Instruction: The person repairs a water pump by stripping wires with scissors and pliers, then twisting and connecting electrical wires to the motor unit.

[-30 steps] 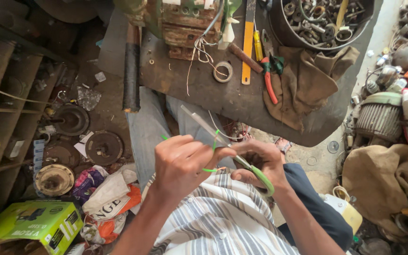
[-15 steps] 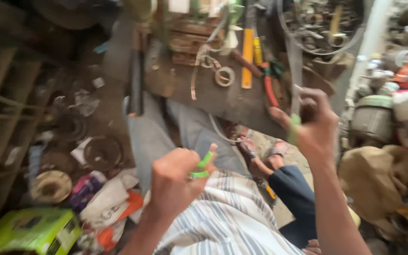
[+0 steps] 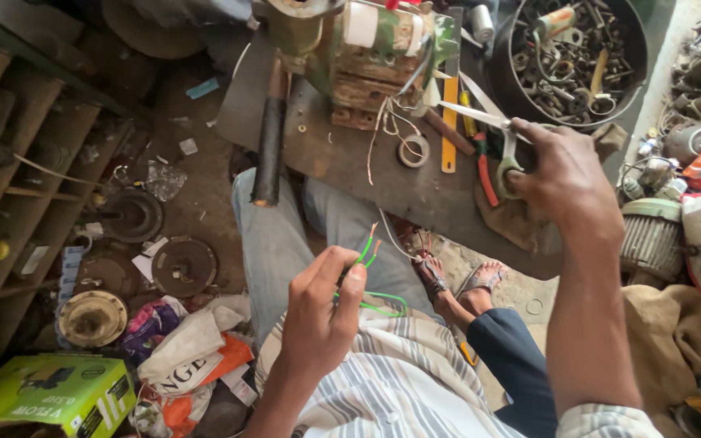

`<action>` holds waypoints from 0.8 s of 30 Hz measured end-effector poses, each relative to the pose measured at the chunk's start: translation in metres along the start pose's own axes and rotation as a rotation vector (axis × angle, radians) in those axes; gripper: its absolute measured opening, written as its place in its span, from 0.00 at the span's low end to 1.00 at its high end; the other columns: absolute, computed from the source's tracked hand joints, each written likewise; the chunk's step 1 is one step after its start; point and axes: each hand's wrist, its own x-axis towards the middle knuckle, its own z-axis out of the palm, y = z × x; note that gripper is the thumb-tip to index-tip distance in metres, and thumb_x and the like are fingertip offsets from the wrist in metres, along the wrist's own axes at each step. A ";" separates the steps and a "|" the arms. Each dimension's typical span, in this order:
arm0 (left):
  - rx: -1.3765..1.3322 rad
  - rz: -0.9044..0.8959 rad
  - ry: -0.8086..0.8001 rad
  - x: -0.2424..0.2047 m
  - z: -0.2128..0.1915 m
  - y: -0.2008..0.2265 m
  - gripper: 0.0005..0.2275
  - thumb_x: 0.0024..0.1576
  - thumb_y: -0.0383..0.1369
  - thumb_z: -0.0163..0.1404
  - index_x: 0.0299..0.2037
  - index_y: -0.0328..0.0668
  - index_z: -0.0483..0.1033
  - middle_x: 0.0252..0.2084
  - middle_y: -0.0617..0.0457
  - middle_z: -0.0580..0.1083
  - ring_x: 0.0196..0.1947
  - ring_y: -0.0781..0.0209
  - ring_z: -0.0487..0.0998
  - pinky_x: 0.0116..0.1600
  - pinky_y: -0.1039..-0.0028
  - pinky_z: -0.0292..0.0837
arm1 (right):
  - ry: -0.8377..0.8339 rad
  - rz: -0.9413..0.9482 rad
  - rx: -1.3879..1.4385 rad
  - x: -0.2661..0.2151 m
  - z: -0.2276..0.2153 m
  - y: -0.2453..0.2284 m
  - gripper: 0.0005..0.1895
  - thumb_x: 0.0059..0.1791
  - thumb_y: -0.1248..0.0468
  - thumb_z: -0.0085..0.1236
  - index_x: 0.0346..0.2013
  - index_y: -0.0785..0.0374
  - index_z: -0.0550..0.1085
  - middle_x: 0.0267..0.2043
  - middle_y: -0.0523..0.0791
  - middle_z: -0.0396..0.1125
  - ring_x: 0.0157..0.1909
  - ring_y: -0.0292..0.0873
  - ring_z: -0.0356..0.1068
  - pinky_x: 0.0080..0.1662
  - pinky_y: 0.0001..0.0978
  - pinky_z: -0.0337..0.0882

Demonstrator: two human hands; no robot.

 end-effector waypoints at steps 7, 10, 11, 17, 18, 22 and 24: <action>-0.036 -0.012 -0.027 0.006 0.002 0.002 0.07 0.64 0.32 0.43 0.39 0.35 0.71 0.28 0.48 0.70 0.24 0.58 0.71 0.32 0.66 0.66 | 0.161 -0.388 -0.083 -0.030 -0.010 -0.009 0.30 0.42 0.64 0.71 0.59 0.57 0.75 0.59 0.59 0.63 0.59 0.62 0.66 0.58 0.47 0.68; -0.055 -0.058 -0.047 0.008 0.005 0.003 0.08 0.64 0.32 0.43 0.39 0.35 0.71 0.27 0.48 0.69 0.23 0.58 0.70 0.31 0.67 0.65 | 0.096 -0.806 0.318 -0.052 0.010 -0.025 0.22 0.42 0.66 0.67 0.51 0.54 0.76 0.55 0.44 0.71 0.55 0.47 0.74 0.56 0.36 0.74; -0.066 -0.048 -0.051 0.009 0.007 0.004 0.08 0.64 0.33 0.43 0.39 0.35 0.71 0.27 0.48 0.69 0.24 0.58 0.70 0.32 0.67 0.66 | 0.121 -0.914 0.341 -0.064 0.020 -0.032 0.23 0.40 0.69 0.66 0.50 0.55 0.77 0.56 0.46 0.69 0.58 0.49 0.72 0.58 0.39 0.73; -0.095 -0.051 -0.067 0.013 0.015 0.010 0.09 0.65 0.33 0.44 0.41 0.35 0.73 0.28 0.48 0.70 0.25 0.57 0.71 0.34 0.67 0.67 | 0.327 -1.163 0.175 -0.073 0.046 -0.045 0.26 0.32 0.65 0.66 0.46 0.57 0.80 0.52 0.45 0.69 0.55 0.51 0.68 0.56 0.51 0.67; -0.072 -0.086 -0.075 0.012 0.015 0.012 0.08 0.64 0.33 0.45 0.40 0.35 0.72 0.26 0.47 0.70 0.25 0.55 0.71 0.33 0.66 0.66 | 0.379 -1.155 0.148 -0.072 0.047 -0.044 0.25 0.32 0.66 0.65 0.45 0.54 0.81 0.50 0.42 0.70 0.54 0.49 0.68 0.55 0.50 0.66; 0.022 0.146 -0.028 0.013 0.021 0.010 0.05 0.65 0.29 0.49 0.43 0.35 0.72 0.33 0.45 0.72 0.33 0.47 0.75 0.38 0.65 0.69 | 0.405 -1.125 0.129 -0.065 0.046 -0.030 0.21 0.34 0.62 0.66 0.42 0.52 0.80 0.48 0.39 0.72 0.54 0.46 0.68 0.55 0.50 0.61; 0.126 0.340 -0.033 0.015 0.027 0.008 0.03 0.62 0.24 0.50 0.43 0.36 0.70 0.34 0.44 0.71 0.33 0.43 0.72 0.40 0.61 0.67 | 0.377 -1.090 0.154 -0.060 0.045 -0.020 0.20 0.35 0.62 0.65 0.42 0.54 0.81 0.46 0.39 0.73 0.52 0.46 0.70 0.56 0.48 0.59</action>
